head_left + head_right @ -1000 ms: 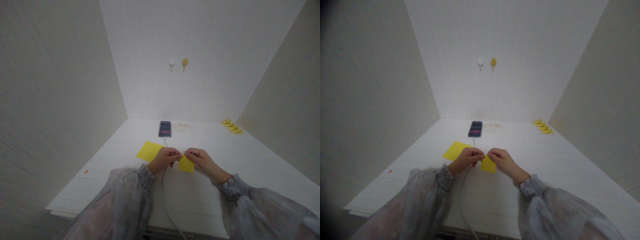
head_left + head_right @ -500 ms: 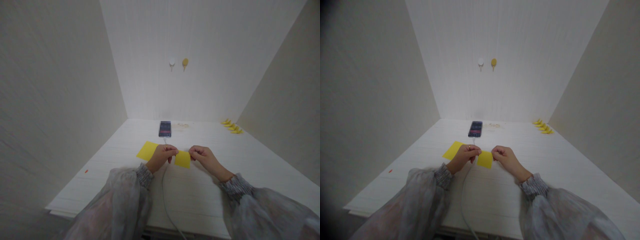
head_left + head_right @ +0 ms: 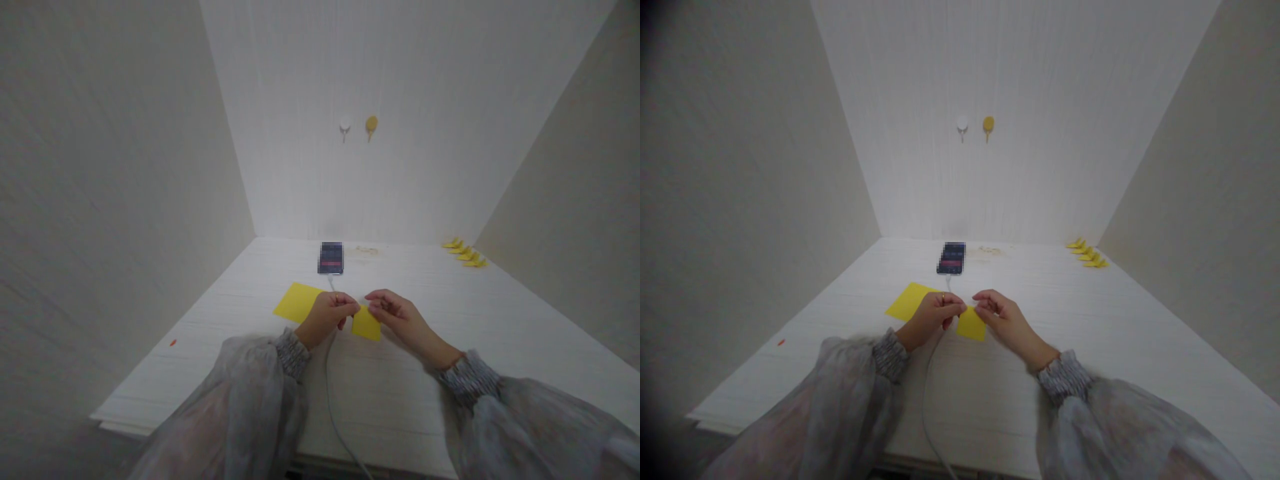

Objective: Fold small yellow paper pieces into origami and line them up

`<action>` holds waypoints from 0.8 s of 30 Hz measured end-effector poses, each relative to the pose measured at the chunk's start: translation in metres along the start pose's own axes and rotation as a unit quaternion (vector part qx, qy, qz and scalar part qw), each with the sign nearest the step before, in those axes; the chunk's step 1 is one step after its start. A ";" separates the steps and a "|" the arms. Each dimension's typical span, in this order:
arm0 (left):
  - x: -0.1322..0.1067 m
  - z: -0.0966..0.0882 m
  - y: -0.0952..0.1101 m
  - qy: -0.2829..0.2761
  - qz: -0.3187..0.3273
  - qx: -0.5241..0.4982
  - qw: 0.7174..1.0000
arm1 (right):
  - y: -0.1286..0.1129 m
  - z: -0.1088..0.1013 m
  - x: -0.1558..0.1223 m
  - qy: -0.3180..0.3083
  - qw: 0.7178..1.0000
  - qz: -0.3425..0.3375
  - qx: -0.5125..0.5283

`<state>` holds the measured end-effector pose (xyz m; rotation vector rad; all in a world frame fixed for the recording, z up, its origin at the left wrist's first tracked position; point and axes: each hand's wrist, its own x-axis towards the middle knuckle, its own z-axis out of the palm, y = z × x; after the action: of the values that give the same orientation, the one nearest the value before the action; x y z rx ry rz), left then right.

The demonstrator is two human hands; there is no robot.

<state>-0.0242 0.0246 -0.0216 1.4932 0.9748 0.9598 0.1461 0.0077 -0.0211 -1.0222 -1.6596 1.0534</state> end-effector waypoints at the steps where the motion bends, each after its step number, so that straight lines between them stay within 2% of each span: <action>1: -0.001 0.001 0.000 -0.005 0.002 -0.005 1.000 | 0.000 0.001 0.000 -0.003 1.000 0.008 0.019; 7: -0.003 0.004 0.001 -0.052 0.024 -0.035 0.998 | 0.001 -0.003 0.001 0.023 0.996 0.025 0.081; 14: -0.003 0.006 -0.003 -0.048 0.027 -0.040 0.998 | 0.006 -0.002 -0.001 0.028 0.988 0.027 0.151; 24: -0.002 0.007 -0.007 -0.050 0.035 -0.051 0.997 | 0.002 0.000 -0.003 0.003 0.962 0.073 0.264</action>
<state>-0.0188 0.0211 -0.0295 1.4826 0.7937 0.9614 0.1472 0.0057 -0.0234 -0.7934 -1.2067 1.4860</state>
